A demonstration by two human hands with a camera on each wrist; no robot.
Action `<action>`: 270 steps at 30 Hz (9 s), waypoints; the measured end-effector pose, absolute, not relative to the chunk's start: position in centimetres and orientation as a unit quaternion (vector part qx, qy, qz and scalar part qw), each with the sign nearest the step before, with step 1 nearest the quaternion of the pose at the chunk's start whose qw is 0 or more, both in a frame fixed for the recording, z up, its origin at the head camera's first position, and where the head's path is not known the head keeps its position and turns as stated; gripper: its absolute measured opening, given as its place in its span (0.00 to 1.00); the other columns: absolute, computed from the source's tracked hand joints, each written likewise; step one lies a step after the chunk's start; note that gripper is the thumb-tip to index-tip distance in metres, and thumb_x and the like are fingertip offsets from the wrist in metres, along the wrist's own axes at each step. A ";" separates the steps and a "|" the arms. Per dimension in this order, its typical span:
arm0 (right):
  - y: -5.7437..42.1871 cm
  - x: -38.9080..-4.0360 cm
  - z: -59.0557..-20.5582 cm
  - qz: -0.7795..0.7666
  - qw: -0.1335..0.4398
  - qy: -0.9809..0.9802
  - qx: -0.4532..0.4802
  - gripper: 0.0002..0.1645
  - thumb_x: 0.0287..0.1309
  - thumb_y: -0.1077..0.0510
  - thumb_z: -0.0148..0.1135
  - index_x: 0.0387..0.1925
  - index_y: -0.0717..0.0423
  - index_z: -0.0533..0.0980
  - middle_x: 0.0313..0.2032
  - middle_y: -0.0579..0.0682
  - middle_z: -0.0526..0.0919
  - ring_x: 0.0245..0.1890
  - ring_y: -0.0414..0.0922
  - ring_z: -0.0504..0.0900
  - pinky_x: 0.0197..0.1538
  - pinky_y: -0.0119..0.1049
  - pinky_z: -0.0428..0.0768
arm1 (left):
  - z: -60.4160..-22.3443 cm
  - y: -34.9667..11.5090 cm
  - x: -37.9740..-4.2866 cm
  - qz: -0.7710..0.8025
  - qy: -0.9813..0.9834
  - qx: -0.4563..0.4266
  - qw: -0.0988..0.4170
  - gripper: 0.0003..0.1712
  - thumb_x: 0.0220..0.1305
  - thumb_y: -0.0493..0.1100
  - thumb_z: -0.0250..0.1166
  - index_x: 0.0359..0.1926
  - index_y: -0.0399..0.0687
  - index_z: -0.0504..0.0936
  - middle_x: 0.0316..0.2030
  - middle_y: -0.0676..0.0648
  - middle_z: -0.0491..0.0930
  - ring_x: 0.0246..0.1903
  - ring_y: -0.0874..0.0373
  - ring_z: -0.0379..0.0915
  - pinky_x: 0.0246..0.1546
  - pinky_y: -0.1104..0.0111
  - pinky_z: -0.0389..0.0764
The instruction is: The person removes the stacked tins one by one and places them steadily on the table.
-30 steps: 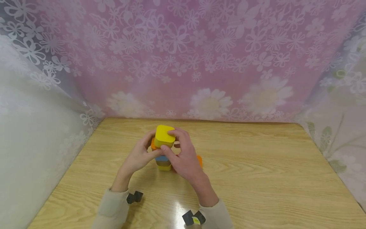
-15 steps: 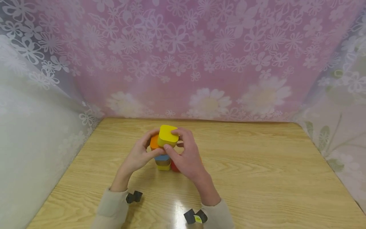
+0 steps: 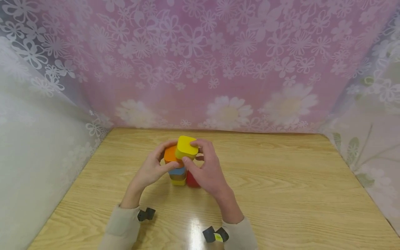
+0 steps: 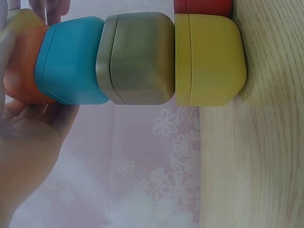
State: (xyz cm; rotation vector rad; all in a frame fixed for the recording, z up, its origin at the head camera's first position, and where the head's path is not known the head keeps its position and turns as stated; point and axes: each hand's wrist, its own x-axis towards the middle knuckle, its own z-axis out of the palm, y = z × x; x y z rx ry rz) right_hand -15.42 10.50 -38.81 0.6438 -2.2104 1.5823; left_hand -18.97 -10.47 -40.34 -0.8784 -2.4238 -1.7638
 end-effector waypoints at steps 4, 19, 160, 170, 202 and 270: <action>10.8 -15.5 -38.9 0.554 0.173 -0.782 0.227 0.25 0.61 0.65 0.67 0.57 0.60 0.68 0.60 0.56 0.71 0.50 0.53 0.78 0.50 0.51 0.82 | -40.5 -10.4 -19.0 -0.565 -0.776 -0.280 0.010 0.39 0.62 0.42 0.71 0.70 0.42 0.65 0.63 0.46 0.72 0.58 0.52 0.72 0.60 0.53 0.74; 11.8 -15.7 -38.7 0.557 0.168 -0.785 0.213 0.25 0.59 0.65 0.68 0.56 0.60 0.69 0.57 0.55 0.72 0.49 0.51 0.78 0.50 0.48 0.82 | -40.4 -10.3 -19.2 -0.562 -0.778 -0.280 0.013 0.37 0.62 0.40 0.71 0.70 0.47 0.66 0.62 0.47 0.73 0.56 0.53 0.73 0.59 0.58 0.75; 22.4 -17.6 -42.7 0.336 -0.126 -0.925 0.126 0.37 0.45 0.66 0.76 0.58 0.61 0.71 0.53 0.62 0.72 0.52 0.57 0.71 0.59 0.57 0.72 | -41.3 -10.1 -19.7 -0.570 -0.767 -0.293 0.026 0.36 0.61 0.38 0.71 0.69 0.47 0.68 0.61 0.47 0.74 0.55 0.53 0.73 0.60 0.54 0.72; 22.2 -17.8 -43.1 0.335 -0.133 -0.925 0.123 0.36 0.45 0.68 0.75 0.57 0.61 0.71 0.54 0.62 0.72 0.53 0.58 0.70 0.61 0.58 0.71 | -41.3 -10.1 -19.8 -0.570 -0.766 -0.296 0.030 0.37 0.61 0.37 0.71 0.69 0.41 0.67 0.60 0.47 0.74 0.54 0.53 0.73 0.60 0.54 0.72; 22.3 -18.0 -43.7 0.344 -0.146 -0.920 0.120 0.39 0.43 0.65 0.77 0.59 0.60 0.71 0.54 0.61 0.73 0.53 0.57 0.71 0.61 0.55 0.72 | -41.3 -10.2 -19.8 -0.570 -0.764 -0.302 0.034 0.36 0.61 0.37 0.71 0.69 0.43 0.68 0.59 0.45 0.74 0.54 0.52 0.73 0.59 0.50 0.72; 10.1 -15.9 -40.6 0.525 0.051 -0.812 0.252 0.34 0.69 0.54 0.61 0.73 0.45 0.63 0.66 0.54 0.64 0.57 0.56 0.75 0.57 0.56 0.77 | -41.3 -11.0 -19.8 -0.586 -0.757 -0.288 -0.008 0.38 0.62 0.33 0.69 0.71 0.43 0.64 0.66 0.45 0.68 0.61 0.49 0.68 0.65 0.52 0.67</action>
